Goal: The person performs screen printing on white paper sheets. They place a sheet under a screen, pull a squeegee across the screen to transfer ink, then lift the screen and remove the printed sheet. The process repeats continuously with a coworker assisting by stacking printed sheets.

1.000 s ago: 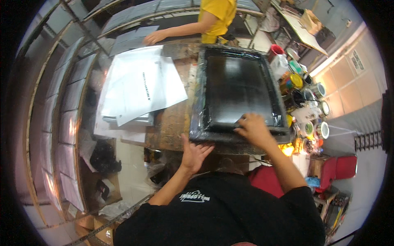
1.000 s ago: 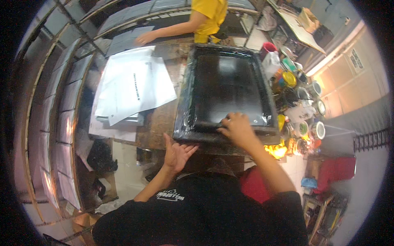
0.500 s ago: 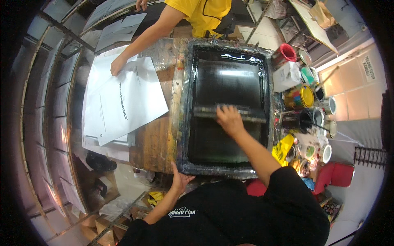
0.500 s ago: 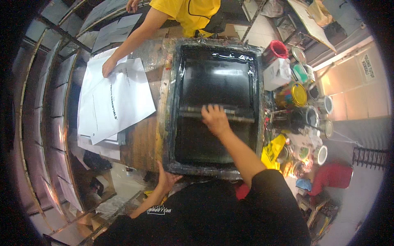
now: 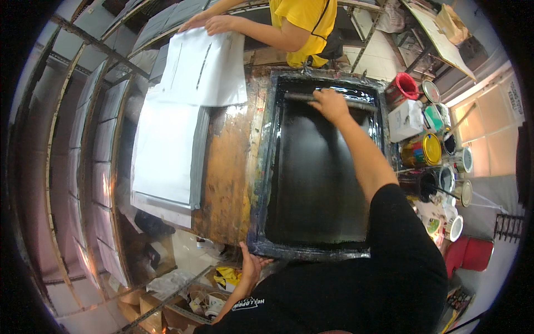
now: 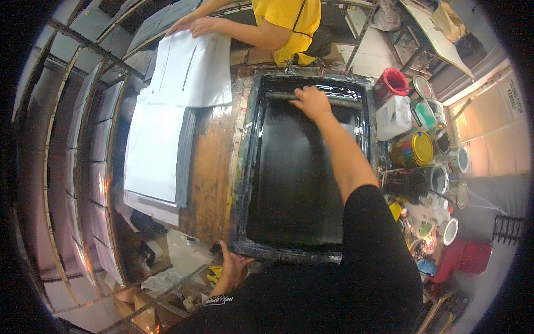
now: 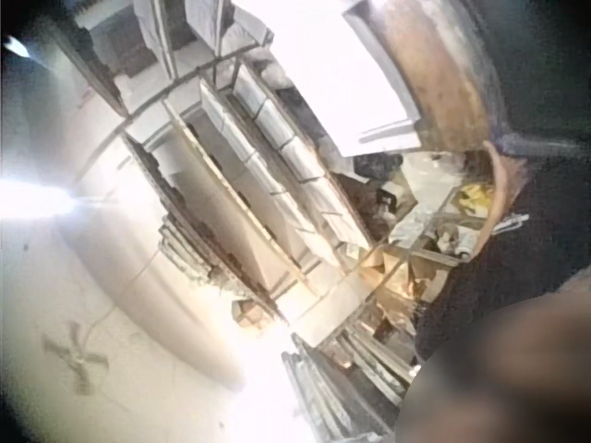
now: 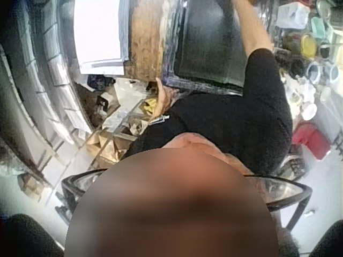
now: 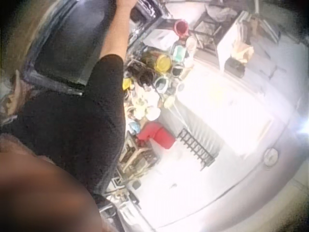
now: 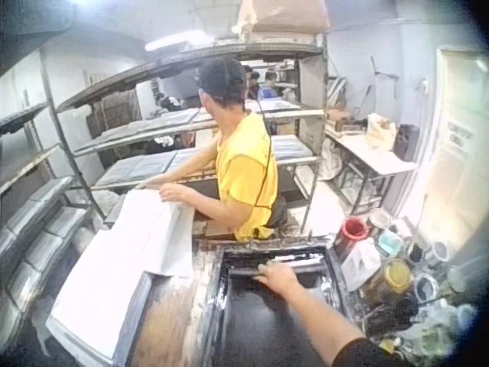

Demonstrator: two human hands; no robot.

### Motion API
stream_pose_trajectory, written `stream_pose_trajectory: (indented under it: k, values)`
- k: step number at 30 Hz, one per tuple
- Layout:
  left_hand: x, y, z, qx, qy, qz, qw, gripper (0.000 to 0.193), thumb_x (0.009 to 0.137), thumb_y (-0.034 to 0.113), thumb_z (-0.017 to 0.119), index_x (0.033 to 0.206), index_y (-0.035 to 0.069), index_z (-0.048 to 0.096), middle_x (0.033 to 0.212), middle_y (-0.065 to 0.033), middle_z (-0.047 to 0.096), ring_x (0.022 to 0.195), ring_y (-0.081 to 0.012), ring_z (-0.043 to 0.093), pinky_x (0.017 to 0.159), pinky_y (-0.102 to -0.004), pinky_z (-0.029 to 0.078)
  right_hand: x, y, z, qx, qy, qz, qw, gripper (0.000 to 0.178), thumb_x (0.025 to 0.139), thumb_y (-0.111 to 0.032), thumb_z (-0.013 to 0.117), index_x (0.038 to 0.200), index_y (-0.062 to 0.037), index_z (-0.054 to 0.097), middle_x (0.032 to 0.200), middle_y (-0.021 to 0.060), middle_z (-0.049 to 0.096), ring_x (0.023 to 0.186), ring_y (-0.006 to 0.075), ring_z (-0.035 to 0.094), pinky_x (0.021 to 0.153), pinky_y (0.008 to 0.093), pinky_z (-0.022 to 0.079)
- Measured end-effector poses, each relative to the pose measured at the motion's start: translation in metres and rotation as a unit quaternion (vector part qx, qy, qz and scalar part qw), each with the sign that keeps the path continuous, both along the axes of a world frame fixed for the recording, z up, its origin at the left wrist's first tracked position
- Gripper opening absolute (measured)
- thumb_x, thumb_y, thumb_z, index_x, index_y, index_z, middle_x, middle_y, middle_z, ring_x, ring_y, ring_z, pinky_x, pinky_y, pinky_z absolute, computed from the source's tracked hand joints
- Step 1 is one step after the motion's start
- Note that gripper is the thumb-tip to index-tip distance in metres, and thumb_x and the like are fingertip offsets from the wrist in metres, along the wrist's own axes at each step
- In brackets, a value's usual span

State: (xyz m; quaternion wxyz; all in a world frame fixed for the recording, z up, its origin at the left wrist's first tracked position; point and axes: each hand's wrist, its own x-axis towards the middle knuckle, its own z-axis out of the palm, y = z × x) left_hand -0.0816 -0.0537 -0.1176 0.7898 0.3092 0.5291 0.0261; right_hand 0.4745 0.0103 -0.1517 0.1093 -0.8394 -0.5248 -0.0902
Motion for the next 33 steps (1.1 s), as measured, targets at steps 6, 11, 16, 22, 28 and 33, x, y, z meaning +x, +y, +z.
stream_pose_trajectory:
  k: [6,11,16,22,28,33]
  values:
    - [-0.006,0.004,0.016,-0.001,-0.104,-0.046,0.994,0.12,0.086,0.093,0.023,0.155,-0.006,0.021,0.149,-0.0256,0.046,0.134,-0.0358,0.052,0.108,-0.0502,0.047,-0.18,-0.115,0.024,-0.073,0.064,0.002,0.995,0.039,0.087,-0.039,0.073,0.11,-0.0111,0.06,0.099,0.0142,0.067,0.093,0.0351,0.068,0.071,0.0477,0.057]
    - [-0.008,0.013,0.045,0.037,-0.227,-0.076,0.97,0.12,0.085,0.093,0.021,0.152,-0.007,0.026,0.14,-0.0255,0.054,0.131,-0.0366,0.056,0.109,-0.051,0.046,-0.328,-0.201,0.139,-0.102,0.127,0.0,0.987,0.04,0.091,-0.043,0.069,0.11,-0.0085,0.058,0.097,0.0138,0.062,0.093,0.0342,0.065,0.066,0.0463,0.058]
    - [0.005,0.04,0.129,0.05,-0.427,-0.093,0.898,0.115,0.087,0.089,0.022,0.144,-0.01,0.036,0.142,-0.0293,0.052,0.138,-0.0361,0.049,0.119,-0.0512,0.035,-0.346,-0.2,0.249,0.001,-0.011,0.016,1.0,0.036,0.089,-0.038,0.068,0.105,-0.0068,0.061,0.095,0.013,0.06,0.1,0.0328,0.059,0.095,0.0544,0.047]
    - [0.067,0.032,0.081,0.643,-0.222,-0.276,0.679,0.08,0.1,0.059,0.046,0.162,0.012,0.029,0.16,-0.0344,0.023,0.153,-0.0494,0.01,0.121,-0.0641,0.007,-0.301,-0.156,0.317,0.134,-0.128,-0.036,0.982,0.034,0.089,-0.039,0.063,0.1,-0.0066,0.066,0.089,0.0114,0.063,0.091,0.03,0.062,0.09,0.0524,0.038]
    - [0.054,-0.025,-0.043,0.717,0.056,-0.444,0.534,0.107,0.087,0.085,0.043,0.162,0.011,0.026,0.163,-0.0373,0.007,0.154,-0.0517,-0.001,0.111,-0.0776,-0.01,-0.251,-0.126,0.368,0.14,-0.129,-0.039,0.981,0.036,0.093,-0.035,0.06,0.105,-0.0022,0.068,0.097,0.0183,0.068,0.096,0.0365,0.064,0.09,0.0465,0.042]
    - [0.069,-0.025,-0.047,0.636,0.118,-0.563,0.514,0.124,0.081,0.093,0.034,0.16,-0.001,0.023,0.168,-0.0277,0.009,0.158,-0.0374,-0.006,0.11,-0.0756,-0.018,-0.225,-0.105,0.405,0.125,-0.033,-0.053,0.99,0.038,0.094,-0.037,0.057,0.104,-0.0023,0.069,0.093,0.0218,0.069,0.091,0.0368,0.067,0.08,0.0463,0.048]
